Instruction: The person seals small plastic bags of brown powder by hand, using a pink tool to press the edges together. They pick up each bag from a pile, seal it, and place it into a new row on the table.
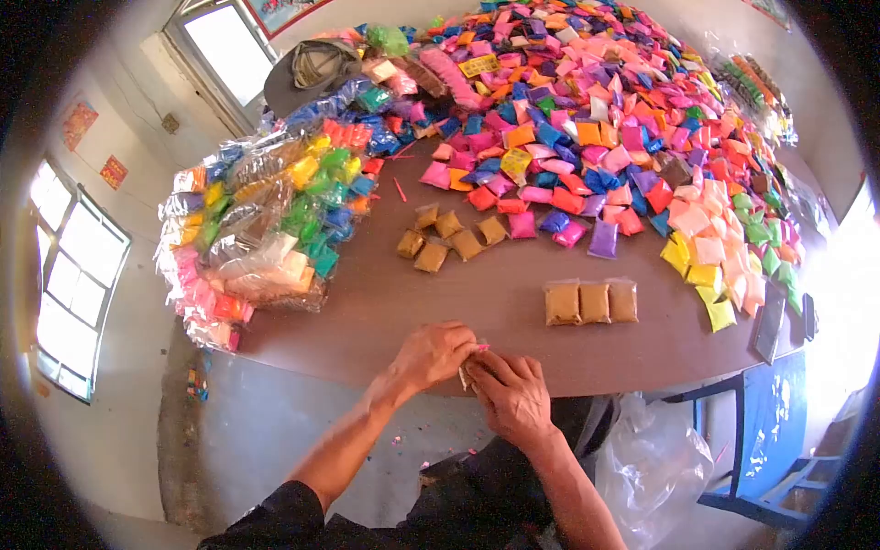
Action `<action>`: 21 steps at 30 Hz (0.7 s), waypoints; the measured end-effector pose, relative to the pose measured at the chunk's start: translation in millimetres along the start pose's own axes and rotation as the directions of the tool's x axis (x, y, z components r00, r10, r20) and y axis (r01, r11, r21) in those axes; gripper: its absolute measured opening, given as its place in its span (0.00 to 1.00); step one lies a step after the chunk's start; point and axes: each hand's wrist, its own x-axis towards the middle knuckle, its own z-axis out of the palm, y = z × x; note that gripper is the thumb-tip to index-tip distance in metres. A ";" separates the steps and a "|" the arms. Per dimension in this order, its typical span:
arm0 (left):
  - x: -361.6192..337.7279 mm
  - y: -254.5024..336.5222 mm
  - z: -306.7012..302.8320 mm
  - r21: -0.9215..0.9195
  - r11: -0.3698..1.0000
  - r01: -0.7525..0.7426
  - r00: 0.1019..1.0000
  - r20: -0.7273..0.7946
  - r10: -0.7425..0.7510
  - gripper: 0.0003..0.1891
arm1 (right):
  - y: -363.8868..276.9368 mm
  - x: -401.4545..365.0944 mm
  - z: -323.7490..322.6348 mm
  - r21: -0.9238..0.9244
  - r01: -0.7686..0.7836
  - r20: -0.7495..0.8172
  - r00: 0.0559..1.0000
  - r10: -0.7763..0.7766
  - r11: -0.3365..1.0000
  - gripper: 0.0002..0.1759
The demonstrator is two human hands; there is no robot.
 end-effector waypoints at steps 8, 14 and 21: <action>14.3 -15.3 8.2 0.014 0.998 0.056 0.997 -0.058 -0.055 0.12 | -1.8 0.7 -4.0 -0.004 -0.001 0.017 1.000 0.001 1.000 0.20; -22.9 -9.1 -9.7 -0.056 0.998 0.020 0.989 -0.145 -0.028 0.08 | -4.7 1.7 -4.5 0.023 -0.028 0.010 1.000 0.028 0.999 0.21; -17.6 -8.8 -8.1 -0.012 0.999 0.047 0.976 -0.210 -0.048 0.08 | -7.4 4.9 -6.5 0.032 -0.050 0.008 0.999 0.049 0.998 0.23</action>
